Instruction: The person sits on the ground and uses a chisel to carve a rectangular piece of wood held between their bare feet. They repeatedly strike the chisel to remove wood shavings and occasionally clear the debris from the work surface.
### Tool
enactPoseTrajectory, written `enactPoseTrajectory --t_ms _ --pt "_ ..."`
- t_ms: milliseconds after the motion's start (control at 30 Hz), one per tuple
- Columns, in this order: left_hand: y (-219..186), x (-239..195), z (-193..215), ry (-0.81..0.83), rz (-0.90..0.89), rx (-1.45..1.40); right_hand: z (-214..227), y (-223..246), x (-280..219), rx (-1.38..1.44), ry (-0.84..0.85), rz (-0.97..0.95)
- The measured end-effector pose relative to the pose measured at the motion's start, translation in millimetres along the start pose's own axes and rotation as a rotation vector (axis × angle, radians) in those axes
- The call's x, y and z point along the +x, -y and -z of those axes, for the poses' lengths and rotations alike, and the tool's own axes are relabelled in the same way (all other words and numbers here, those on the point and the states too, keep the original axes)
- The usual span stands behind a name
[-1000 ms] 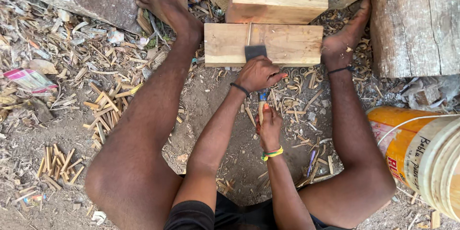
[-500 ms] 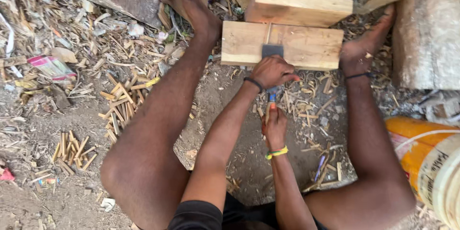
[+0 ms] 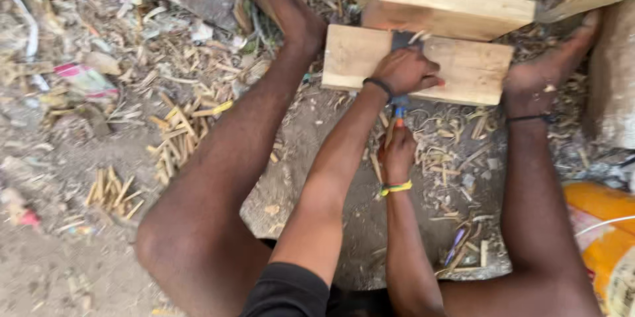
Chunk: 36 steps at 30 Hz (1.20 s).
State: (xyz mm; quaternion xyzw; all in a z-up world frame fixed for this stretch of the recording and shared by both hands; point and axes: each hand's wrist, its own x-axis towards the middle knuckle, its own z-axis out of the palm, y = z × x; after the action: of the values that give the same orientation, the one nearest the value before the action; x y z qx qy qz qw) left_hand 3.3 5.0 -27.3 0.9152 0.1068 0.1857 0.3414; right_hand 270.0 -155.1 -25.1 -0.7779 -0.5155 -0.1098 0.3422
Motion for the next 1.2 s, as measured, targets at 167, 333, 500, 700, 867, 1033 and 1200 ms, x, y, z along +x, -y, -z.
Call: enactPoseTrajectory --t_ms 167,333,500,700,867,1033,1200 --pt "-15 1 12 -0.021 0.02 0.057 29 27 11 0.052 -0.025 -0.015" --pt "-75 3 18 -0.164 -0.105 0.078 44 62 9 0.017 -0.018 -0.009" --pt "-111 1 20 -0.201 -0.154 -0.049 44 75 11 0.066 -0.05 -0.05" --pt "-110 -34 23 -0.078 -0.142 -0.097 39 71 13 0.176 -0.059 -0.005" --pt "-101 -48 27 -0.111 -0.152 -0.152 38 72 13 0.177 -0.061 0.025" --pt "-95 -44 33 -0.143 -0.111 -0.083 42 78 16 0.129 -0.04 0.023" --pt "-90 -49 32 -0.109 -0.043 -0.112 44 79 14 0.141 -0.004 -0.01"
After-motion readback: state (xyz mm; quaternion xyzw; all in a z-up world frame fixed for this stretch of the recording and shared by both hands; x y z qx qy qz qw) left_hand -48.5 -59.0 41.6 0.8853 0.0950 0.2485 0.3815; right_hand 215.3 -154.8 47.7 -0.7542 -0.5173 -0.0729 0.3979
